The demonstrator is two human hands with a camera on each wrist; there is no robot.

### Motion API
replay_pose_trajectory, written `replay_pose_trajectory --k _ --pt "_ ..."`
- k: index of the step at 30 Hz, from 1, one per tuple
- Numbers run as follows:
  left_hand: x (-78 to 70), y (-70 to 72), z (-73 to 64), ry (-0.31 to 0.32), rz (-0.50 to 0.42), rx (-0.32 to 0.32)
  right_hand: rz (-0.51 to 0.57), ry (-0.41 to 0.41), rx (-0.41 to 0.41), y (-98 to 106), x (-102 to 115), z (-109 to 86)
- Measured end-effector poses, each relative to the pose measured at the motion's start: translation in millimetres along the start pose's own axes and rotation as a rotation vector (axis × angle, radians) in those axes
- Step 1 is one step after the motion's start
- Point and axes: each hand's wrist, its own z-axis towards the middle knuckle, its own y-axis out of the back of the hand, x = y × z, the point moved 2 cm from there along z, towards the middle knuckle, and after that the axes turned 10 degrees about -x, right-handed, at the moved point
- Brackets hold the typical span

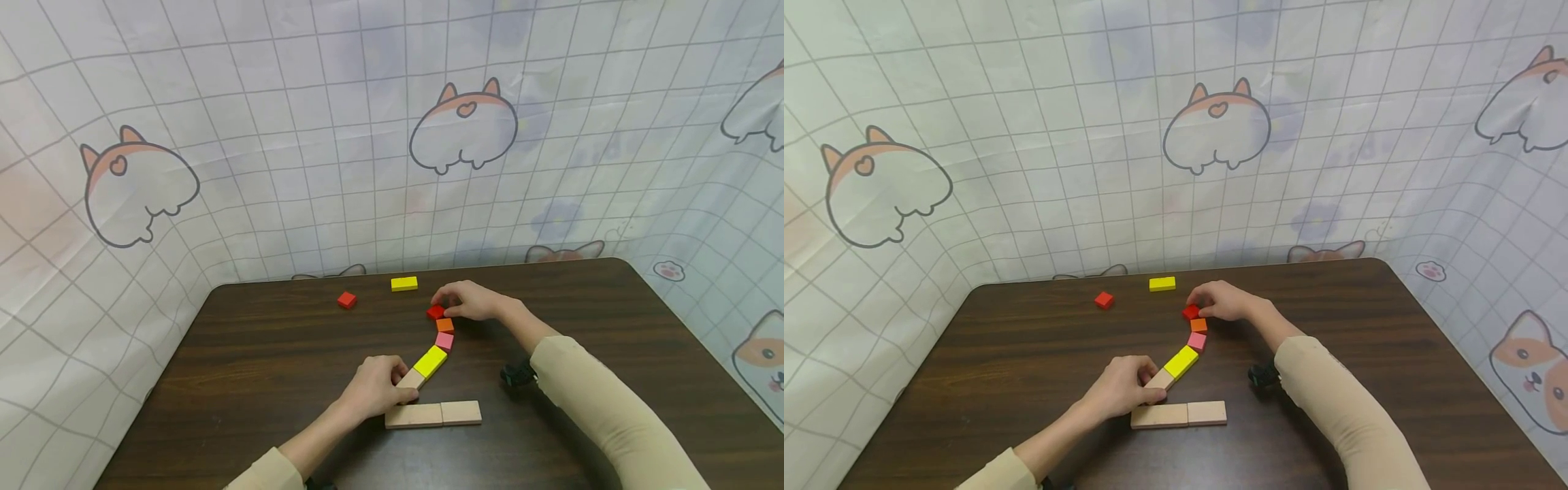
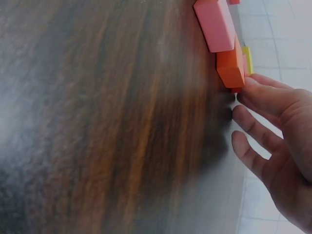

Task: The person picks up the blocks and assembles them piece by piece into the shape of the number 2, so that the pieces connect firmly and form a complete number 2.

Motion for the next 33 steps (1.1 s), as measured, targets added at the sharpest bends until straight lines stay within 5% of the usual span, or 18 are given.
replay_pose_trajectory --k 33 --pt "0.3 -0.5 0.4 0.002 -0.005 0.006 0.042 0.027 -0.105 -1.3 0.0 -17.1"
